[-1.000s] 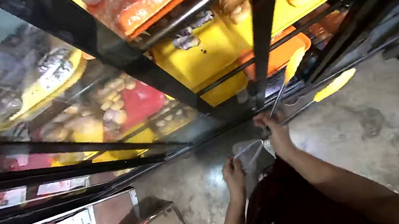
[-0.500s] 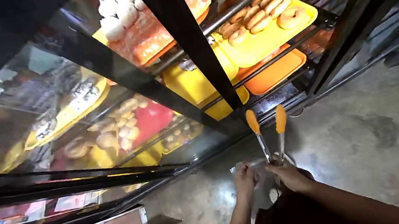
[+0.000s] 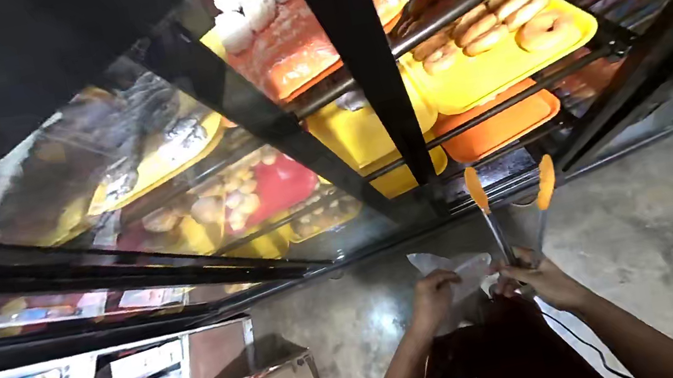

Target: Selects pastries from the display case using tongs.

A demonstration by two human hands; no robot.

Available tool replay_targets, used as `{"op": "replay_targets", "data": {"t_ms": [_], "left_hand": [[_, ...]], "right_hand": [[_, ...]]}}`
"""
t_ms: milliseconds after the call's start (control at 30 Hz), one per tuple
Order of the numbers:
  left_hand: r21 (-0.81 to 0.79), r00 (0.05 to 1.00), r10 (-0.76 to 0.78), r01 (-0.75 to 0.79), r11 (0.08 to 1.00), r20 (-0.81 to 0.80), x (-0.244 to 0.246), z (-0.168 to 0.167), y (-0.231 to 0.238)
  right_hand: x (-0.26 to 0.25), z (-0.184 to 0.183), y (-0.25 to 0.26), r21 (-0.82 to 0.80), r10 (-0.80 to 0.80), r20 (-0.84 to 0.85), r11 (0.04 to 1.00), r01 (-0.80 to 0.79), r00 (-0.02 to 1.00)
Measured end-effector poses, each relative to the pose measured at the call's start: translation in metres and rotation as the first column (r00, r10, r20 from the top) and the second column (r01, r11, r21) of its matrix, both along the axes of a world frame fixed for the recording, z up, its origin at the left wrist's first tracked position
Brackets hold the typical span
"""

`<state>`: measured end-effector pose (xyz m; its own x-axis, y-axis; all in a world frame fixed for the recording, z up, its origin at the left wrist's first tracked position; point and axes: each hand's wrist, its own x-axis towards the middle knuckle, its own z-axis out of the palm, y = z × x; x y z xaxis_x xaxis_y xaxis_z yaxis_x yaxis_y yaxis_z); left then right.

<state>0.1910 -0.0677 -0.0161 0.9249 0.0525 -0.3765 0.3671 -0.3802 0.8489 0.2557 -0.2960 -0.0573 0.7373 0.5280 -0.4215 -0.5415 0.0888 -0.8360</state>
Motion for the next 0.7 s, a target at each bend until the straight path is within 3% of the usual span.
{"op": "replay_targets", "data": {"t_ms": [167, 267, 367, 467, 600, 700], "left_hand": [[-0.167, 0.946, 0.312, -0.323, 0.932, -0.088, -0.014, 0.008, 0.008], [-0.247, 0.896, 0.430, -0.445, 0.861, -0.115, -0.031, 0.007, 0.015], [-0.316, 0.825, 0.544, -0.562, 0.765, -0.151, -0.053, 0.000, 0.021], [-0.353, 0.748, 0.635, -0.656, 0.667, -0.192, -0.076, -0.009, 0.026], [-0.409, 0.660, 0.718, -0.731, 0.546, -0.220, -0.106, -0.017, 0.030], [-0.450, 0.596, 0.773, -0.764, 0.462, -0.218, -0.121, -0.020, 0.037]], "right_hand": [[0.036, 0.006, -0.028, -0.262, -0.216, 0.194, 0.928, 0.263, 0.957], [0.062, 0.028, -0.047, -0.512, -0.062, 0.430, 0.804, 0.301, 0.901], [0.090, 0.042, -0.057, -0.557, 0.118, 0.567, 0.784, 0.274, 0.815], [0.115, 0.047, -0.057, -0.552, 0.134, 0.607, 0.780, 0.295, 0.783], [0.139, 0.065, -0.033, -0.636, 0.096, 0.548, 0.693, 0.340, 0.831], [0.169, 0.073, -0.016, -0.659, 0.192, 0.624, 0.650, 0.379, 0.757]]}}
